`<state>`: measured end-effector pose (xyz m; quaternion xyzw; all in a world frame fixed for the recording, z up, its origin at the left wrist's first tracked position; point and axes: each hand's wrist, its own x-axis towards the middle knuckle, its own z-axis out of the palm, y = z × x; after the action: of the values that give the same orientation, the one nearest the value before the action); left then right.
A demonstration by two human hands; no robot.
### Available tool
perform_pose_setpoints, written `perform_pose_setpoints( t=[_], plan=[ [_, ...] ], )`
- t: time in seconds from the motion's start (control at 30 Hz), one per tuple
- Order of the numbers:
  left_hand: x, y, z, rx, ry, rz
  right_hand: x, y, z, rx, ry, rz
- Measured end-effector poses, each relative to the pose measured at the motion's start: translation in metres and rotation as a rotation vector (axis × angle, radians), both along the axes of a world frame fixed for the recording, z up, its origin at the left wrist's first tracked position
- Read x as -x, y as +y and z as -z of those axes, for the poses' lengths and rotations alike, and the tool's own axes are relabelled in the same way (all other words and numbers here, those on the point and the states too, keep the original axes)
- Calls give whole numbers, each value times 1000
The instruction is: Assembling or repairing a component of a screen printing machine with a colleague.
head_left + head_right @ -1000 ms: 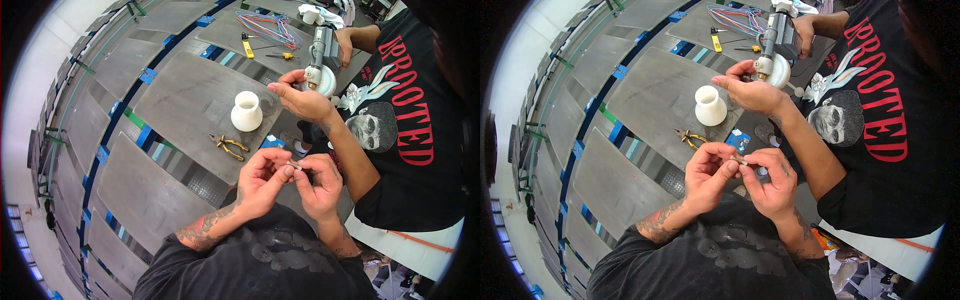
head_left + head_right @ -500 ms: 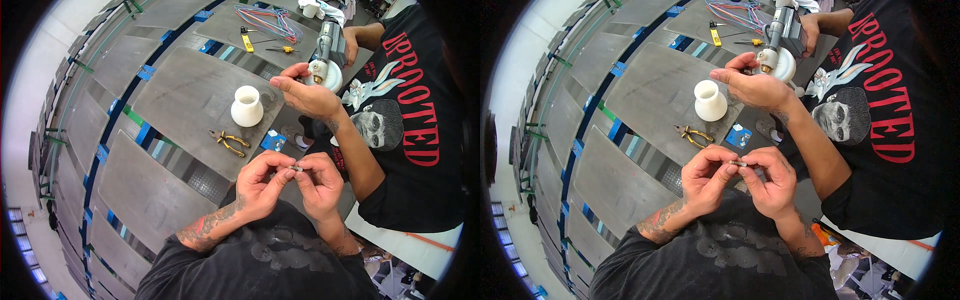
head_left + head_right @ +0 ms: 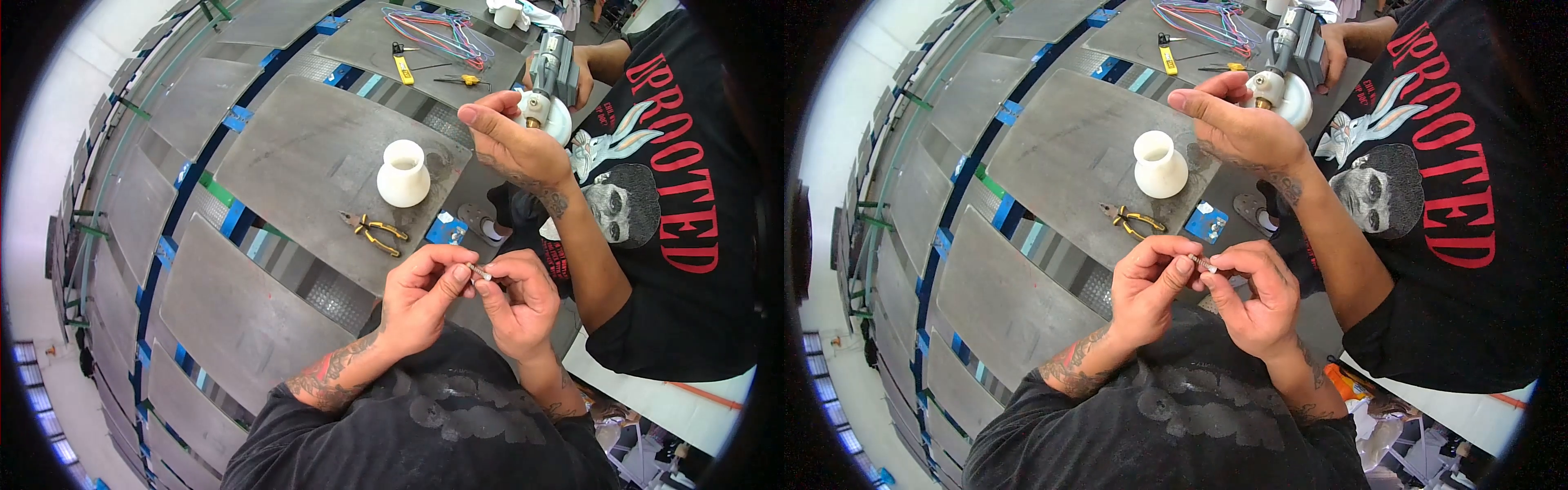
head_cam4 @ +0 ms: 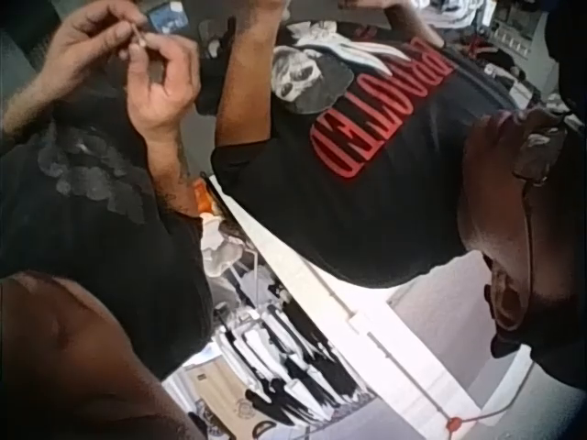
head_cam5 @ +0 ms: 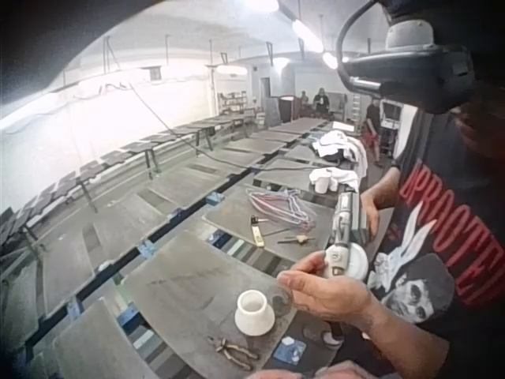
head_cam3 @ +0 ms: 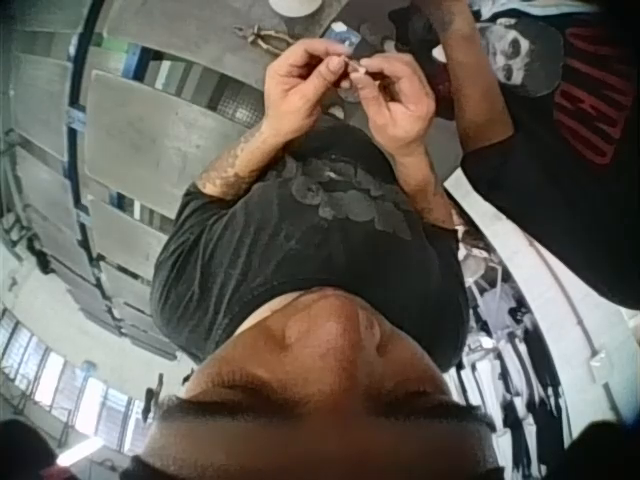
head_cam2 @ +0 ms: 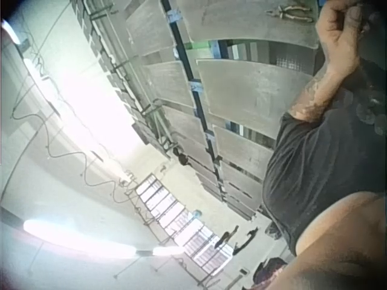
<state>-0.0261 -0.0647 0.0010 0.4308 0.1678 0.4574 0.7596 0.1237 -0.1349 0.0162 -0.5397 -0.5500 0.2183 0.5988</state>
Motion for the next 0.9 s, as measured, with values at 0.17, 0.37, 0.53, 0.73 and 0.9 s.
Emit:
perform_pose_setpoints(
  t=[0.17, 0.37, 0.53, 0.73, 0.9],
  plan=[
    [4, 3, 2, 204, -39, 132, 1, -1, -4, 3, -23, 2],
    [5, 5, 5, 281, -45, 201, 1, -3, -8, -11, -57, 9],
    [4, 5, 5, 397, -117, 270, 3, -2, -10, -22, -63, 11],
    [3, 7, 5, 480, -164, 311, 3, -1, -11, -12, -95, 16],
    [0, 11, 6, 588, -208, 388, 3, 3, -14, -33, -164, 38]
  ],
)
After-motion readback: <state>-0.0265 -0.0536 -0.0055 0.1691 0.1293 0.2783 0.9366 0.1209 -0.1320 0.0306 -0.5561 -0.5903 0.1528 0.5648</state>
